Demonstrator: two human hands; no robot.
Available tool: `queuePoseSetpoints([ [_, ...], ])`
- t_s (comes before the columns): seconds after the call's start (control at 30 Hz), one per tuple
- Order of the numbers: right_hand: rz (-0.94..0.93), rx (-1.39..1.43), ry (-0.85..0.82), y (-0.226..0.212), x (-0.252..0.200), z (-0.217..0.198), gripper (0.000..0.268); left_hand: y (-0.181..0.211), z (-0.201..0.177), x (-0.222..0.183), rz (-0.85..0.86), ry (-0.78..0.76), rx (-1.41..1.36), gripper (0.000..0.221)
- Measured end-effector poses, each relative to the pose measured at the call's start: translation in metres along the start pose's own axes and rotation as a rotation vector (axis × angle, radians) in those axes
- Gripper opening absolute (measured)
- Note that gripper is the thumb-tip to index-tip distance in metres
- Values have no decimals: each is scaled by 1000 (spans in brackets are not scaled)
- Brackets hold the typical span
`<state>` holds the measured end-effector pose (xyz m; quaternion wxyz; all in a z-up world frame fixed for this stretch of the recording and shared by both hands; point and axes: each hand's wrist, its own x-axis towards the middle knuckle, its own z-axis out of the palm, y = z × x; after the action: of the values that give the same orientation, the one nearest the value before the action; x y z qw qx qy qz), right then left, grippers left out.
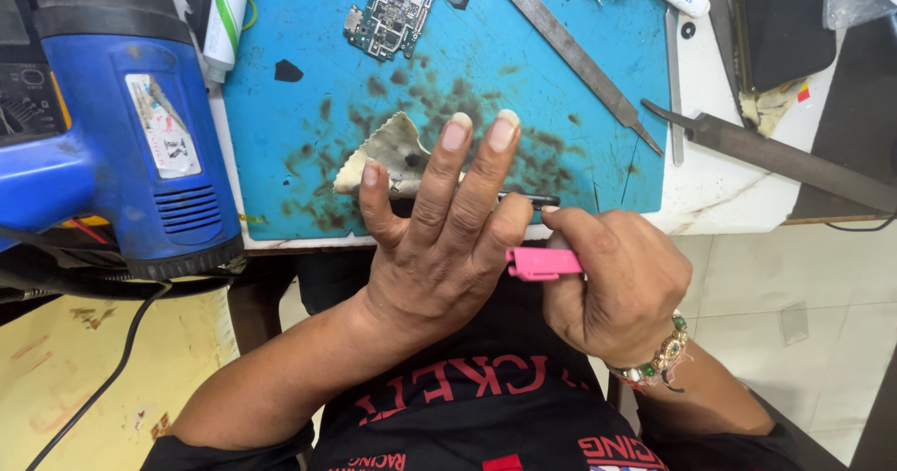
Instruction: The person uses a pink tool and a cloth to separate the screen from the body of a black smartphone while heating it with a blue heat gun on a repair bench.
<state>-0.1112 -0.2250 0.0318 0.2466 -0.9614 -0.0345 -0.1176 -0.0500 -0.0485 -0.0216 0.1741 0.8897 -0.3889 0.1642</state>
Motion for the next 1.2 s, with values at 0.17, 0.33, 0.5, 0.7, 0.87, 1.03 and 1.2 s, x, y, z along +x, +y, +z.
queuePoseSetpoints([
  [0.17, 9, 16, 24, 2, -1, 4, 19, -1, 0, -1, -8, -29, 61, 12],
  [0.33, 13, 55, 46, 6, -6, 9, 13, -3, 1, -5, -29, -10, 126, 9],
  [0.5, 11, 70, 55, 10, -9, 11, 10, -8, 1, -12, -80, 41, 128, 7],
  [0.7, 16, 100, 71, 14, -12, 14, 11, -15, 3, -20, -119, 89, 195, 13],
  [0.87, 19, 113, 65, 12, -14, 15, 12, -18, 3, -26, -128, 106, 222, 13],
  [1.03, 2, 98, 69, 10, -14, 17, 12, -24, 5, -30, -137, 148, 260, 5],
  [1.2, -4, 99, 63, 8, -15, 18, 15, -27, 4, -34, -136, 152, 311, 6],
])
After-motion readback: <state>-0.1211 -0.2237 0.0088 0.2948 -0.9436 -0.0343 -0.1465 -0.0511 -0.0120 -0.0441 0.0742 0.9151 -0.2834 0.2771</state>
